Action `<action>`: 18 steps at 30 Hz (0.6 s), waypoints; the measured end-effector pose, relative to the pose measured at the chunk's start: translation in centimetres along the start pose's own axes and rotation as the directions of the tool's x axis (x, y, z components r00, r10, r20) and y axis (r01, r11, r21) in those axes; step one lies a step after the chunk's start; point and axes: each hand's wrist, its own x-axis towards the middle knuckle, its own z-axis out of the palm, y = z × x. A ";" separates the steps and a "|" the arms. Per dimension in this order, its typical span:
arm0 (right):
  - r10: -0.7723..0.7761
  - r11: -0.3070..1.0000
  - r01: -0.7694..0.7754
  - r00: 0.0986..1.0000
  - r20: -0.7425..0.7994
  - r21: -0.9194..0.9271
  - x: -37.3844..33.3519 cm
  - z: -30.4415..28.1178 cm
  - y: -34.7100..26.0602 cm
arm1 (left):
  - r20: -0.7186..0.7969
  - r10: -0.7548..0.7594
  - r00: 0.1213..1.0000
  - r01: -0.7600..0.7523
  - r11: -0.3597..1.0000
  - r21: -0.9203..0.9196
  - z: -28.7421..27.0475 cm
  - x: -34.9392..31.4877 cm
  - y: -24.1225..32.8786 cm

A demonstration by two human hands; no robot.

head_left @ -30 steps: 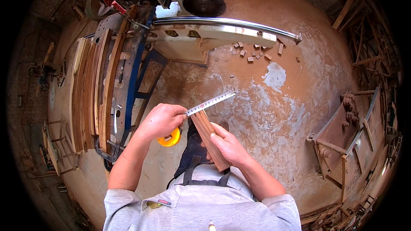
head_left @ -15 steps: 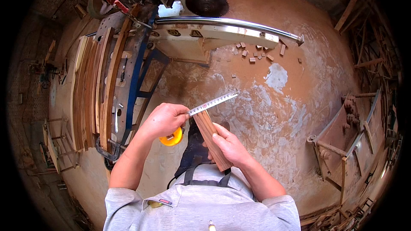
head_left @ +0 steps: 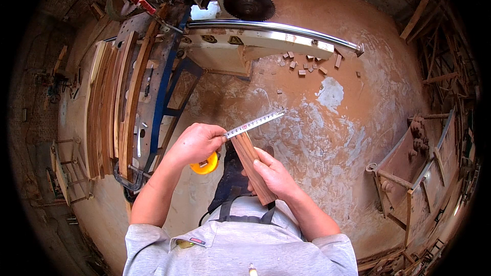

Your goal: The person measures a piece of wood with a tape measure, then walks to a large circular saw. They use a wrench to loosen the blade nut, remove the blade, and place a washer onto the arbor. The person then reattaches the blade and tightens the nut with the wrench. Finally, they walk to a workbench and open a drawer.

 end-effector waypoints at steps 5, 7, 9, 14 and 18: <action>0.008 1.000 -0.008 1.000 0.002 -0.004 -0.1 0.1 0.0 | 0.003 -0.003 1.000 0.003 1.000 -0.007 0.0 -0.1 -0.1; 0.014 1.000 -0.014 1.000 0.000 -0.007 -0.1 0.1 -0.1 | 0.004 0.009 1.000 -0.009 1.000 -0.009 0.0 -0.1 -0.2; 0.019 1.000 -0.019 1.000 -0.002 -0.013 -0.2 0.2 -0.2 | 0.001 0.012 1.000 -0.012 1.000 -0.009 0.1 -0.1 -0.3; 0.019 1.000 -0.020 1.000 -0.005 -0.014 -0.2 0.2 -0.1 | 0.005 -0.007 1.000 0.007 1.000 -0.010 0.1 -0.2 -0.1; 0.014 1.000 -0.015 1.000 -0.006 -0.018 -0.3 0.3 -0.1 | 0.005 -0.006 1.000 0.006 1.000 -0.010 0.1 -0.4 0.1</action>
